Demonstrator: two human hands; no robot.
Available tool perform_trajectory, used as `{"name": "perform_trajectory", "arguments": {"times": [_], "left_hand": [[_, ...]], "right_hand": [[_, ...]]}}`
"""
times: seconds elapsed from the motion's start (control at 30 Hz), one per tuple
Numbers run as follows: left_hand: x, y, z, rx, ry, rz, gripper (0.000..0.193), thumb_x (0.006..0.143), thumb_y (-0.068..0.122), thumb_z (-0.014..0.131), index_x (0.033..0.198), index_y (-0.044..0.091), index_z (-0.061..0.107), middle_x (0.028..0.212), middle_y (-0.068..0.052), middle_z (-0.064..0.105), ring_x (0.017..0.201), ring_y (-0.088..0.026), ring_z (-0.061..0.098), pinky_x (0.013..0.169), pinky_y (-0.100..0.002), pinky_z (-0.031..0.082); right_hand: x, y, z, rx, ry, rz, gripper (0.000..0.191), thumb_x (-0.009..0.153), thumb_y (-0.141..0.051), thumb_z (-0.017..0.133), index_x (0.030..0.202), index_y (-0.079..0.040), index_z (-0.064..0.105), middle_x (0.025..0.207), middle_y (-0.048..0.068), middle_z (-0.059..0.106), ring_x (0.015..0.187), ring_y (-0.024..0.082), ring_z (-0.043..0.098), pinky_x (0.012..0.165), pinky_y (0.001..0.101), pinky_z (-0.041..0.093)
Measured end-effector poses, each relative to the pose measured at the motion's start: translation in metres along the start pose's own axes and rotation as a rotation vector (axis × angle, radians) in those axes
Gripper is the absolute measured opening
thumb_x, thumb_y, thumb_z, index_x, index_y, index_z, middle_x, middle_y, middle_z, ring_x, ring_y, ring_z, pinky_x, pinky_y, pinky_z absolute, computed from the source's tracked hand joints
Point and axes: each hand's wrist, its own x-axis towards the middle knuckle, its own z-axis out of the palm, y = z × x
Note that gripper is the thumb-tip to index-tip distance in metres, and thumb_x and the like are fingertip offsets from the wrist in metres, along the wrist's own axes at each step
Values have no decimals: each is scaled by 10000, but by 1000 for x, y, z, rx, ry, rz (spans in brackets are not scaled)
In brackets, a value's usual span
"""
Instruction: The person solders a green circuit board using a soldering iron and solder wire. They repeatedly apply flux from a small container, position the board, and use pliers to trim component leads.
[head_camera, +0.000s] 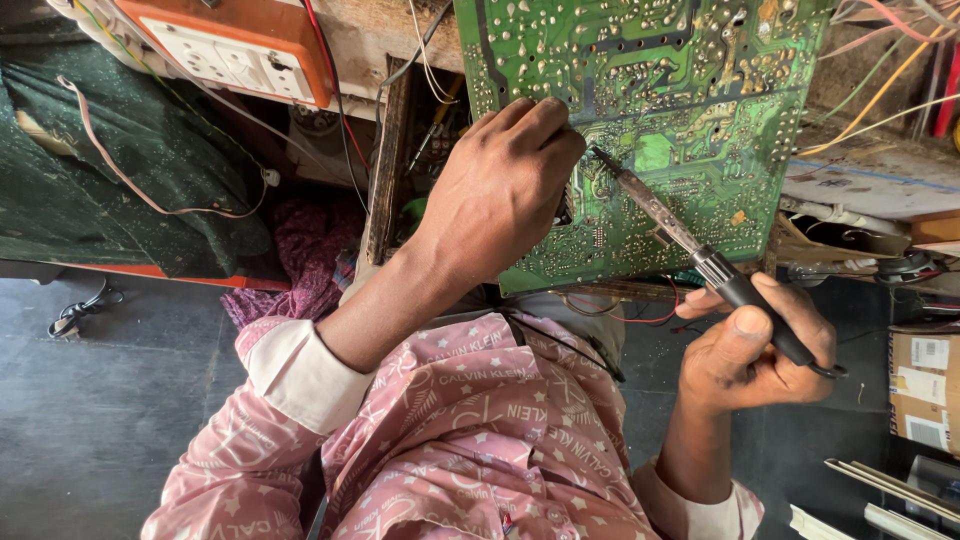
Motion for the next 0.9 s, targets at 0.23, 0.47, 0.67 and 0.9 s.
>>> {"name": "perform_trajectory", "arguments": {"times": [0.23, 0.47, 0.67, 0.9], "left_hand": [[1, 0, 0, -1, 4, -5, 119, 855, 74, 685, 954, 36, 632, 1012, -106, 580, 987, -302, 610, 878, -439, 511], [1, 0, 0, -9, 11, -2, 111, 864, 64, 688, 950, 29, 628, 1014, -107, 576, 984, -298, 608, 881, -432, 515], [0, 0, -1, -1, 11, 5, 124, 861, 68, 691, 962, 30, 630, 1013, -107, 573, 984, -300, 606, 880, -432, 515], [1, -1, 0, 4, 6, 1, 117, 865, 72, 687, 957, 32, 628, 1012, -110, 575, 985, -305, 607, 878, -438, 514]], "right_hand": [[1, 1, -1, -27, 14, -34, 400, 1145, -279, 621, 1229, 99, 522, 982, 235, 599, 604, 268, 669, 482, 342, 582], [1, 2, -2, -8, 4, -36, 390, 1145, -264, 619, 1227, 102, 509, 1025, 251, 585, 599, 281, 665, 462, 341, 583], [0, 1, -1, -9, -11, -21, 398, 1154, -281, 635, 1245, 91, 528, 923, 221, 616, 607, 276, 683, 490, 339, 577], [0, 2, -2, -11, -13, -38, 385, 1152, -267, 633, 1239, 94, 532, 914, 219, 620, 605, 280, 686, 491, 344, 586]]}}
